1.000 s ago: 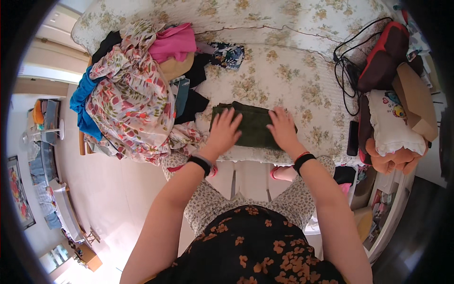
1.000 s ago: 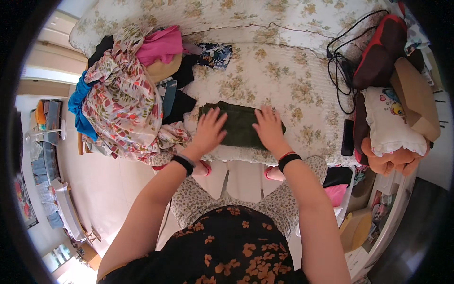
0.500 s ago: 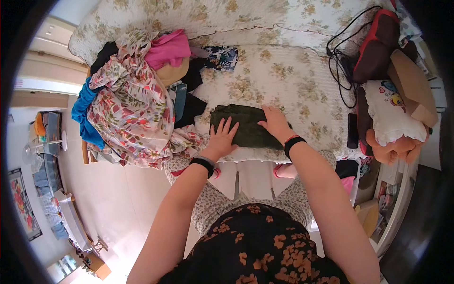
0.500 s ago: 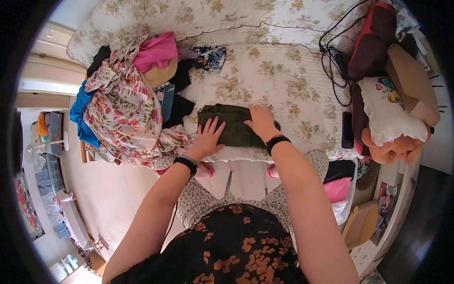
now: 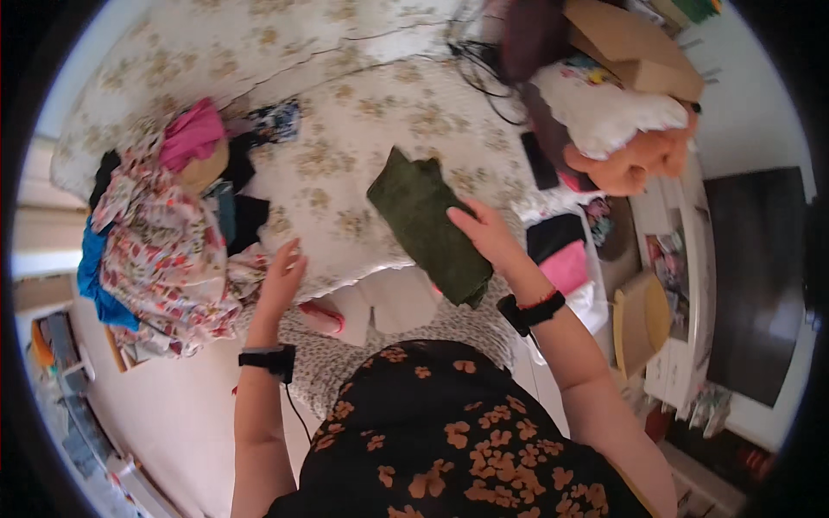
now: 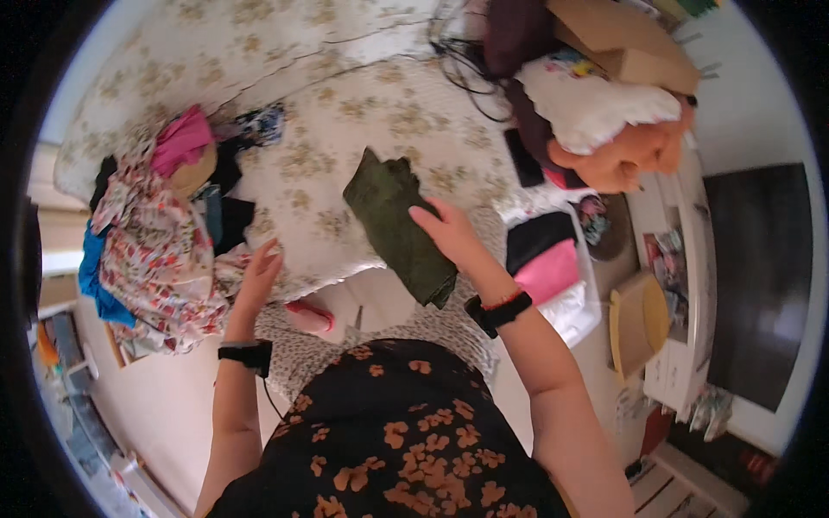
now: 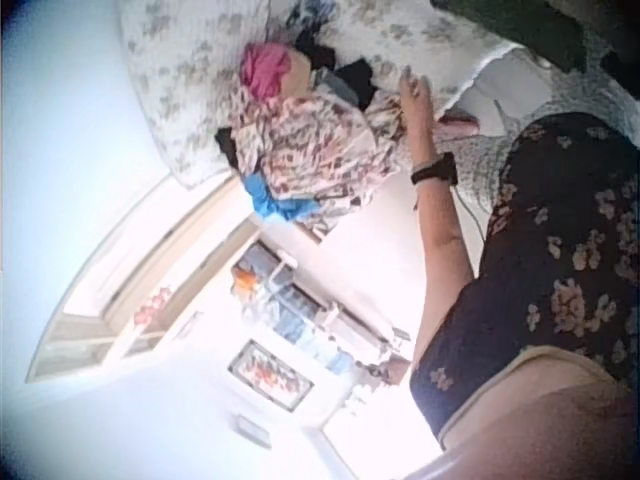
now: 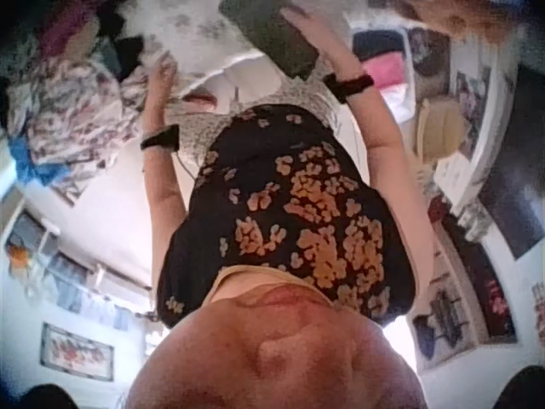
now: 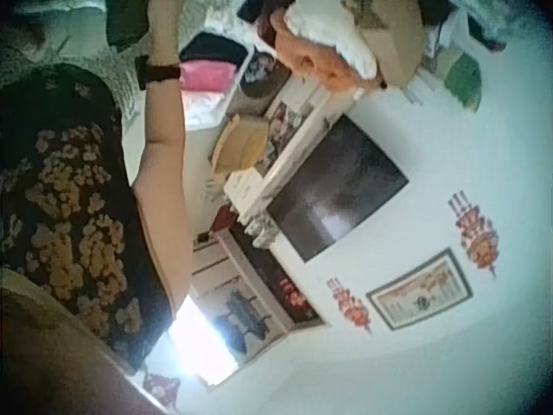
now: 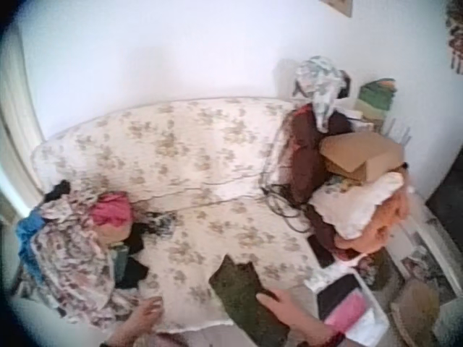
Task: The person picks up several clothing items from a pile on a couch one at a time, shakes them out, folds each piece by hand on the couch surface, and places the folded items to the side.
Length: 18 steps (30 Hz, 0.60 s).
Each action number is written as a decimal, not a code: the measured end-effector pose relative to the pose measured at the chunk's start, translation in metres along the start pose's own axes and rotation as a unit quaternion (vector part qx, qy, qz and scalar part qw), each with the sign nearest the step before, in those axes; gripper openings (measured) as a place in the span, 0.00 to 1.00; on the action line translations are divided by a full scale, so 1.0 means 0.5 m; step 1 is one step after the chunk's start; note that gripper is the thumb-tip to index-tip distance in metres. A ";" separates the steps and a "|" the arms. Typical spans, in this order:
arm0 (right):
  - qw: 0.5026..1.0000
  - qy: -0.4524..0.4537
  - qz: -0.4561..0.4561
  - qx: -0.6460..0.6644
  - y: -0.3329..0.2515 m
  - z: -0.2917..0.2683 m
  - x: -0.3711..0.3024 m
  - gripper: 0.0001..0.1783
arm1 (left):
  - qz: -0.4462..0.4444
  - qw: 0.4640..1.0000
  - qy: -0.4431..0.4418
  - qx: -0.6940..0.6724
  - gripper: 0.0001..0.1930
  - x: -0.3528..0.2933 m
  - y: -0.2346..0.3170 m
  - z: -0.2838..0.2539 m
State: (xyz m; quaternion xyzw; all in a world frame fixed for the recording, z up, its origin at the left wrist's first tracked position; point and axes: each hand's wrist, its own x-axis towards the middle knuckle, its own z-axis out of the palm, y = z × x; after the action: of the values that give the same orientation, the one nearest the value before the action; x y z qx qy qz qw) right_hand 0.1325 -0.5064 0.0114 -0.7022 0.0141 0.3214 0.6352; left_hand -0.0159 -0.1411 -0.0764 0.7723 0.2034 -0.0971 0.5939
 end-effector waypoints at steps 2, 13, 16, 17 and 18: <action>0.988 0.142 -0.052 0.003 0.007 -0.057 -0.077 0.29 | 0.003 1.000 -0.010 -0.014 0.23 -0.011 0.023 0.011; 0.854 0.475 -0.110 0.180 0.171 -0.398 -0.293 0.24 | 0.039 0.999 0.031 0.006 0.22 -0.037 0.081 0.069; 0.880 0.463 0.039 0.100 0.407 -0.510 -0.325 0.20 | 0.056 0.998 0.028 0.027 0.22 -0.014 0.050 0.071; 0.877 0.447 0.127 0.121 0.471 -0.535 -0.345 0.18 | 0.055 0.998 0.023 0.030 0.22 -0.005 0.042 0.074; 0.866 0.432 0.210 0.139 0.528 -0.564 -0.379 0.16 | 0.061 0.998 0.014 0.022 0.22 0.008 0.044 0.085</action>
State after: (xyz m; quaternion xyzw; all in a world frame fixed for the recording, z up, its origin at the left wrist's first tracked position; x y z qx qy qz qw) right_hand -0.0088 -0.8850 -0.1364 -0.6558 0.4787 0.1070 0.5739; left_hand 0.0011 -0.1855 -0.0706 0.7977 0.1621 -0.0544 0.5783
